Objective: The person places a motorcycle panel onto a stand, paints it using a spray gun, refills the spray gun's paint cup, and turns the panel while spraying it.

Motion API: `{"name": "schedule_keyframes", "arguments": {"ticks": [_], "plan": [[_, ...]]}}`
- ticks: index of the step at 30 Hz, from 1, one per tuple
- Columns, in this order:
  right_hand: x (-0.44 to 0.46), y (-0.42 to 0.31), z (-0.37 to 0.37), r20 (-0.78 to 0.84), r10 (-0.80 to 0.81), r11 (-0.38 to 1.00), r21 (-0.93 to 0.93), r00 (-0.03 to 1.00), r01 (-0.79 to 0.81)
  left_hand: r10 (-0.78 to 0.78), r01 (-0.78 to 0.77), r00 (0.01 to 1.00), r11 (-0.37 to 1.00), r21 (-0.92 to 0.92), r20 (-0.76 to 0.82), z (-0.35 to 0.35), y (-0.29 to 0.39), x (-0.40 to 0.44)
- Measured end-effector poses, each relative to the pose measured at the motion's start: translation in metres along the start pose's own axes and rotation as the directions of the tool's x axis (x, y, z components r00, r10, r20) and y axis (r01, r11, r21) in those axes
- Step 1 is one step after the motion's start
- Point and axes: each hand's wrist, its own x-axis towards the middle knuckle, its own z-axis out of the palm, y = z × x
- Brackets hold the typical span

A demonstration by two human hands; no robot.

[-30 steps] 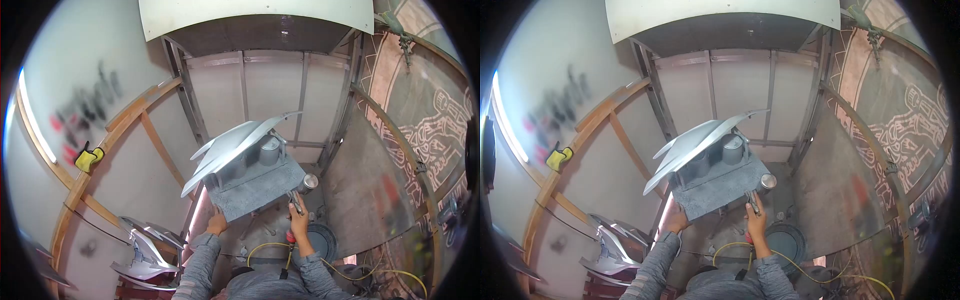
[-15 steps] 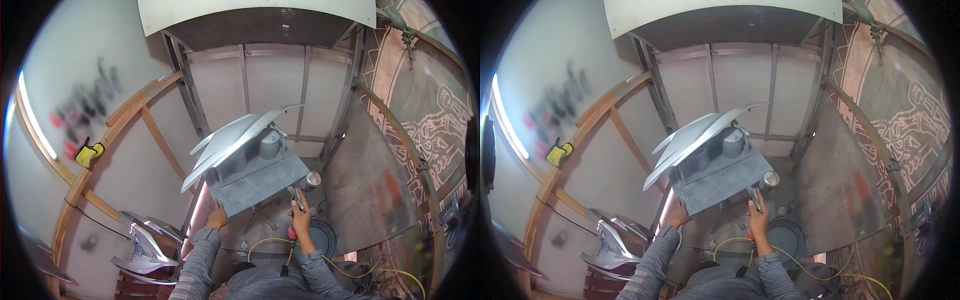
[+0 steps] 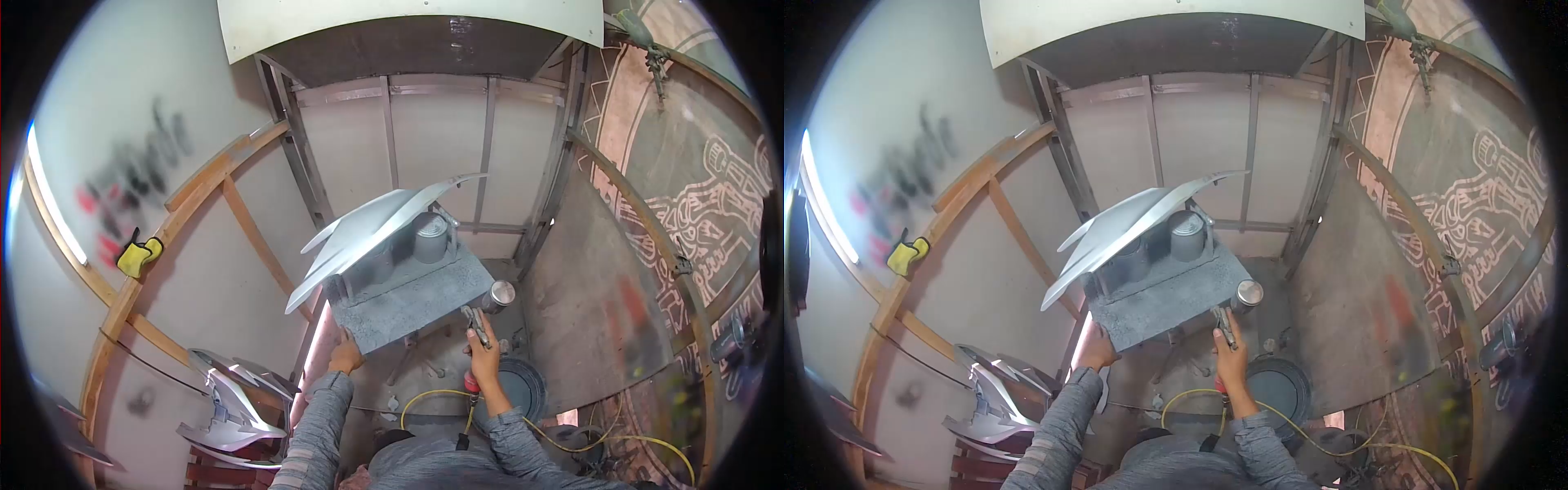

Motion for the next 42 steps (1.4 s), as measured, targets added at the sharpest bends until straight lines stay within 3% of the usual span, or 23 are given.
{"name": "schedule_keyframes", "arguments": {"ticks": [3,9,15,18,21,27,30,33,35,42], "plan": [[0.001,0.000,-0.002,0.015,-0.006,1.000,-0.012,1.000,0.006,0.038,-0.038,0.999,0.999,0.040,-0.004,0.005,-0.005,0.007],[0.001,-0.002,-0.002,0.001,-0.031,0.999,-0.009,1.000,0.031,-0.051,0.050,0.998,0.998,0.037,0.024,0.014,-0.013,0.022],[0.004,0.006,-0.005,-0.020,-0.070,0.998,-0.011,0.997,0.070,0.023,-0.017,0.999,0.990,0.143,-0.040,0.028,-0.032,0.036],[0.004,0.004,-0.003,-0.013,-0.028,0.998,-0.060,1.000,0.027,-0.030,0.026,0.998,0.997,-0.069,-0.059,0.014,-0.025,0.027],[0.003,0.006,0.002,-0.029,-0.043,0.998,-0.050,0.999,0.042,-0.075,0.075,0.997,0.997,0.005,-0.021,0.004,-0.020,0.019],[0.004,-0.004,0.021,0.019,-0.060,0.997,-0.038,0.998,0.061,0.032,-0.029,0.992,0.999,0.027,-0.120,0.047,-0.048,0.049],[0.010,-0.035,0.044,0.086,-0.043,0.996,-0.080,0.995,0.050,0.010,-0.010,0.999,1.000,-0.002,-0.038,-0.003,-0.023,0.013],[0.026,-0.063,0.074,0.213,-0.141,0.981,-0.100,0.967,0.165,-0.053,0.054,0.998,0.995,-0.080,0.018,-0.032,-0.012,-0.009],[0.035,-0.089,0.101,0.343,-0.216,0.958,-0.109,0.914,0.267,-0.026,0.028,0.999,0.996,-0.088,0.020,-0.032,-0.016,-0.007],[0.059,-0.179,0.212,0.597,-0.191,0.952,-0.079,0.779,0.294,0.001,0.000,1.000,0.999,-0.038,0.026,-0.006,-0.043,0.026]]}}
